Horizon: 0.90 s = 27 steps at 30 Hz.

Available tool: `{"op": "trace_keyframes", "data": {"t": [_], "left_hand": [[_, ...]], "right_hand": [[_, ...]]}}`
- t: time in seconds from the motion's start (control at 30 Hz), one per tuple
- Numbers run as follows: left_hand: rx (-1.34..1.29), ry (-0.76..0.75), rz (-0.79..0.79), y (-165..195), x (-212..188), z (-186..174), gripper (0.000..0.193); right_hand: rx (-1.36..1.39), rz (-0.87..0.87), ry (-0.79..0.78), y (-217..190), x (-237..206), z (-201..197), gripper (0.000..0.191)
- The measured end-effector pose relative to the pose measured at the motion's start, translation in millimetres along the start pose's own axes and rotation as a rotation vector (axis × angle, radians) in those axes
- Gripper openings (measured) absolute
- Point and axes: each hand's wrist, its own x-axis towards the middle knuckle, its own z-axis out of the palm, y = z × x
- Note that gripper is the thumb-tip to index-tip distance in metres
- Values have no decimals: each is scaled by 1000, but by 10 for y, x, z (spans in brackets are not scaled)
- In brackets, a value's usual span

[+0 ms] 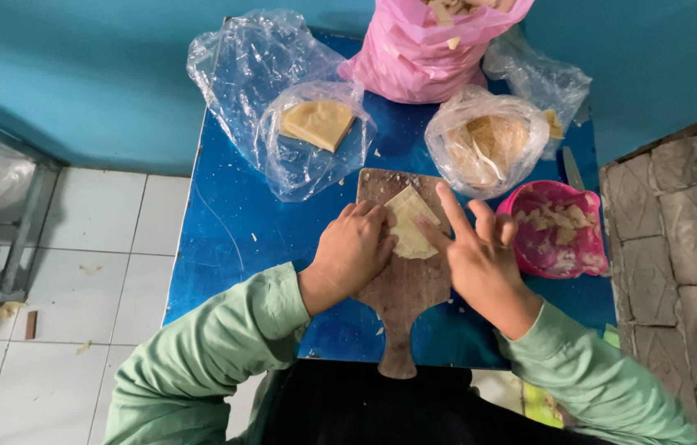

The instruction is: The person folds thin square dough wrappers on a small wooden board, pressing and creasing each fold by hand, and places finished folded pieces into a pink bowl. They occasionally reach into a plastic bag of dough pieces to get the next wrapper and repeat the folding cycle.

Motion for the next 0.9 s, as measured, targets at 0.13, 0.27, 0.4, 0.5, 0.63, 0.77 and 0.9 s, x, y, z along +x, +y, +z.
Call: {"op": "trace_keyframes", "data": {"t": [0.13,0.27,0.4,0.5,0.63,0.77,0.9], "left_hand": [[-3,16,15,4,-2,13,23],[16,15,6,16,-4,7,23],[8,19,1,22,-4,4,23],[5,21,11,18,-13,5,24],[15,10,4,14,-2,9,24],[10,6,-7,12,-5,6,24],[13,-7,-11,4,16,16,24]], "right_hand": [[-93,74,-63,33,3,-22,31],[-44,-39,59,14,80,10,55],[-97,58,-12,36,61,-58,37],[13,104,27,61,72,-120,38],[200,69,56,94,128,-124,56],[423,0,82,81,44,-63,65],[343,18,-11,20,-160,-5,78]]}}
